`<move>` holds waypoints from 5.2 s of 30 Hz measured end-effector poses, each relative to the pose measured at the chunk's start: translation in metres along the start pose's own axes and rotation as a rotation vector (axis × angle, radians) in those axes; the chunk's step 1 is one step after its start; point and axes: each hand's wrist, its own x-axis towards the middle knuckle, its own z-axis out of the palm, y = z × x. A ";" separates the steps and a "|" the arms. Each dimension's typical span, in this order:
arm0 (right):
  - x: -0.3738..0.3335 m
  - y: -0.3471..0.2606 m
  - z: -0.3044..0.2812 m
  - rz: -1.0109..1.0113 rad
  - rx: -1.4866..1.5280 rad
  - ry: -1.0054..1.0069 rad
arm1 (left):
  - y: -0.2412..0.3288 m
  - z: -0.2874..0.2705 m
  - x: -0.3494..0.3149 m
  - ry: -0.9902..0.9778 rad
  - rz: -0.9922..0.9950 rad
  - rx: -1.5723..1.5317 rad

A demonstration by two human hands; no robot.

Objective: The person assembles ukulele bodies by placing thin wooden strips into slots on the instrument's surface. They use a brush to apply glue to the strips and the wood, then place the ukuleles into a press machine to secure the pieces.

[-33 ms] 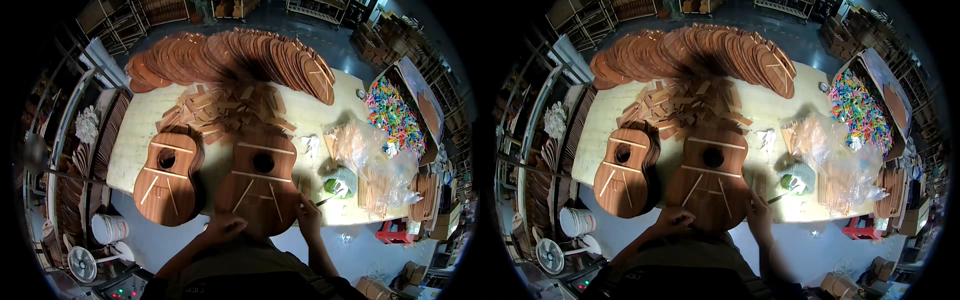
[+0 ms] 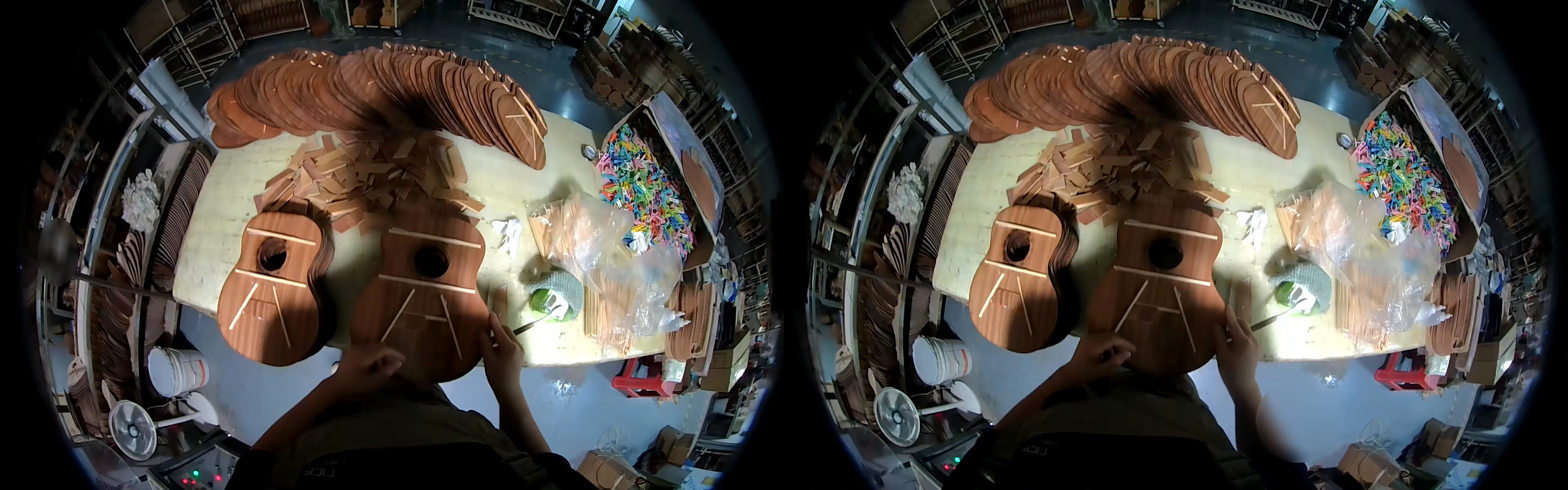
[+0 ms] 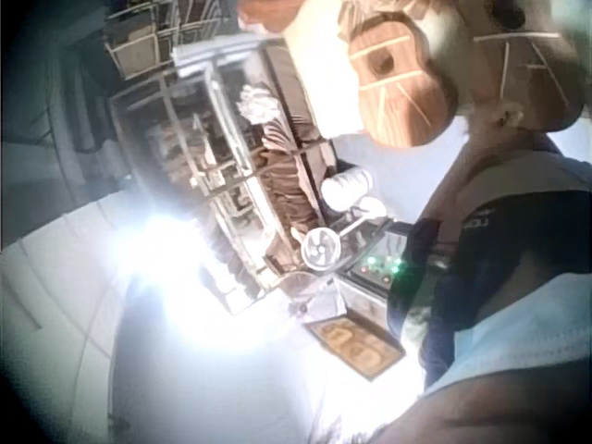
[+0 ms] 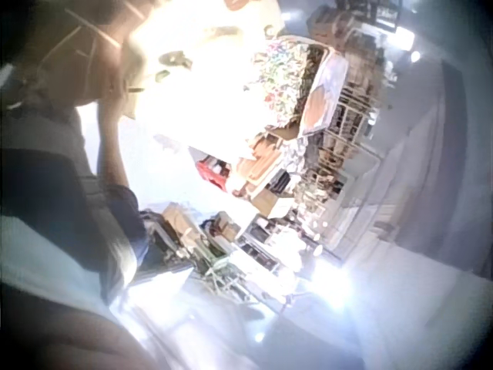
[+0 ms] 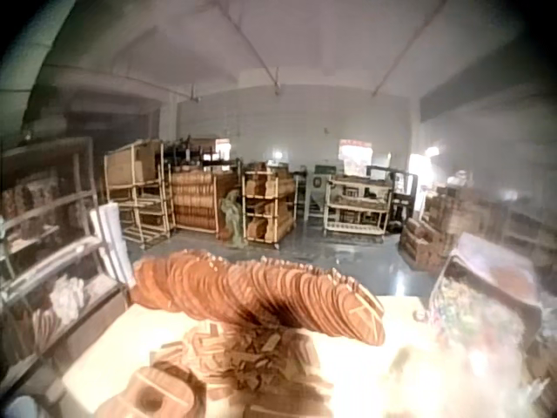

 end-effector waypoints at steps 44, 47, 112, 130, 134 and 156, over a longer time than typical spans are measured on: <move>-0.052 -0.215 0.255 -0.282 -0.222 0.153 | -0.102 -0.213 -0.185 0.545 -0.190 -0.520; -0.051 -0.211 0.257 -0.147 -0.213 0.229 | -0.118 -0.213 -0.181 0.554 -0.130 -0.564; 0.126 -0.650 0.377 2.255 -1.768 1.829 | 0.082 -0.148 0.214 -2.516 -0.173 -0.049; 0.192 -0.635 0.282 2.153 -0.534 1.313 | 0.014 -0.115 0.364 -1.577 0.916 0.367; 0.183 -0.573 0.299 1.928 -0.539 0.835 | -0.013 -0.083 0.369 -1.505 0.959 0.585; 0.158 -0.524 0.344 1.794 -0.659 0.855 | -0.074 0.000 0.353 -1.543 0.997 0.658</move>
